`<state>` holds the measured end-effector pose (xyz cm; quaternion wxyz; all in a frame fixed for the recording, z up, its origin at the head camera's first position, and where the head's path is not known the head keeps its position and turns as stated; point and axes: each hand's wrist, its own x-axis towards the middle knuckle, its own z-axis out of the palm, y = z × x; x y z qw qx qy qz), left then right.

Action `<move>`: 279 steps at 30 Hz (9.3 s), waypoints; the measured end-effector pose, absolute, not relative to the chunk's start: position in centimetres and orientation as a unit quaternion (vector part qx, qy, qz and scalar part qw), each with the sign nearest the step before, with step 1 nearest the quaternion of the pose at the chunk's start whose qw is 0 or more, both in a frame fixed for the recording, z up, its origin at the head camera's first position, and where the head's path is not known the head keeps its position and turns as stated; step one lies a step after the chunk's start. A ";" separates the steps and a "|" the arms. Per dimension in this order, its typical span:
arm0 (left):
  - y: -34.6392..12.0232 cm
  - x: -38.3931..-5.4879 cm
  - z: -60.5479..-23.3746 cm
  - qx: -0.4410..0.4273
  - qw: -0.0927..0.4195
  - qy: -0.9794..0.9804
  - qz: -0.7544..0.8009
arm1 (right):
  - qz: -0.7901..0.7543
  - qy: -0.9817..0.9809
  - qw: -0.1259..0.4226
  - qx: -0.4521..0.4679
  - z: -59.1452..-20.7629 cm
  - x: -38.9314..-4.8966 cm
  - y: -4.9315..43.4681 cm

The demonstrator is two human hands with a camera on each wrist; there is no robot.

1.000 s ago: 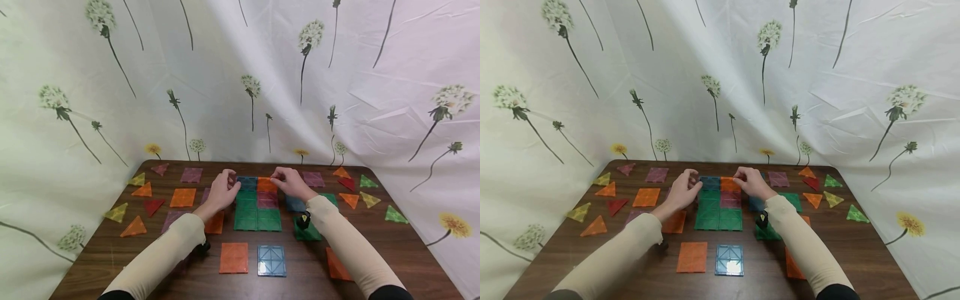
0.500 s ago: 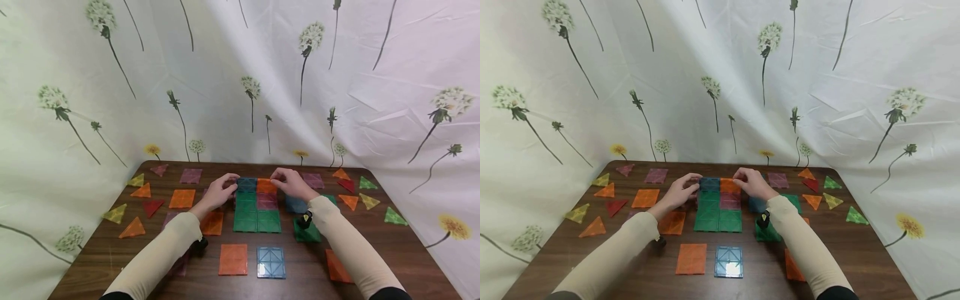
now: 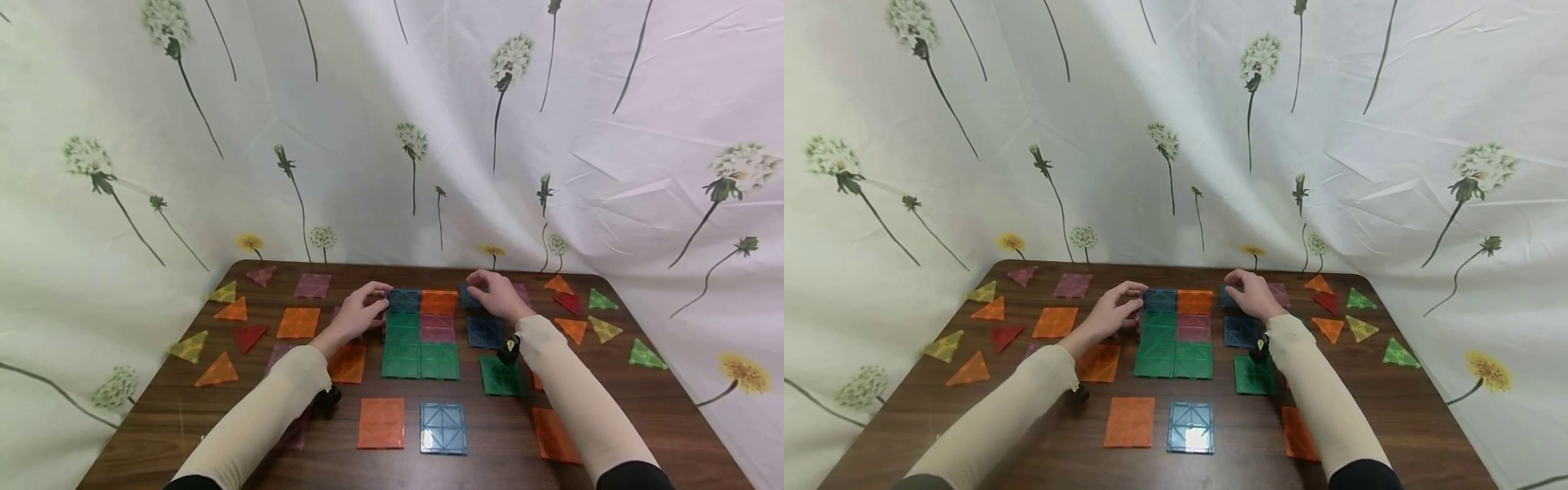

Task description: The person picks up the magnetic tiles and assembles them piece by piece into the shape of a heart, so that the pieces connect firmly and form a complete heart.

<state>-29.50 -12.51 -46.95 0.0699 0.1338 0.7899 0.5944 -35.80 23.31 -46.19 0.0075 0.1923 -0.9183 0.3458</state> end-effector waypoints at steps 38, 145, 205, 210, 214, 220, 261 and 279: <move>-12.7 -29.7 -47.2 0.136 0.070 0.783 0.603 | 0.257 -0.946 0.103 0.170 -46.3 -35.9 25.0; -23.9 -33.9 -48.6 -0.038 -0.050 0.960 0.275 | 0.348 -0.914 -0.044 0.203 -44.9 -32.8 19.5; -17.0 -26.7 -45.4 0.167 -0.132 0.861 0.462 | 0.338 -0.918 -0.043 0.205 -45.1 -32.5 19.9; -15.7 -25.9 -45.7 0.170 -0.127 0.863 0.458 | 0.334 -0.919 -0.040 0.208 -45.2 -32.6 19.8; -14.5 -25.5 -46.0 0.178 -0.128 0.867 0.448 | 0.335 -0.918 -0.042 0.209 -45.2 -32.6 19.7; -13.2 -25.4 -46.4 0.180 -0.130 0.870 0.440 | 0.335 -0.919 -0.045 0.204 -45.0 -32.6 19.6; -12.7 -27.2 -47.3 0.152 -0.002 0.857 0.492 | 0.301 -0.936 0.019 0.183 -44.6 -33.7 23.8; -12.6 -27.0 -47.1 0.132 0.026 0.816 0.563 | 0.197 -0.980 -0.028 -0.027 -47.3 -34.7 28.5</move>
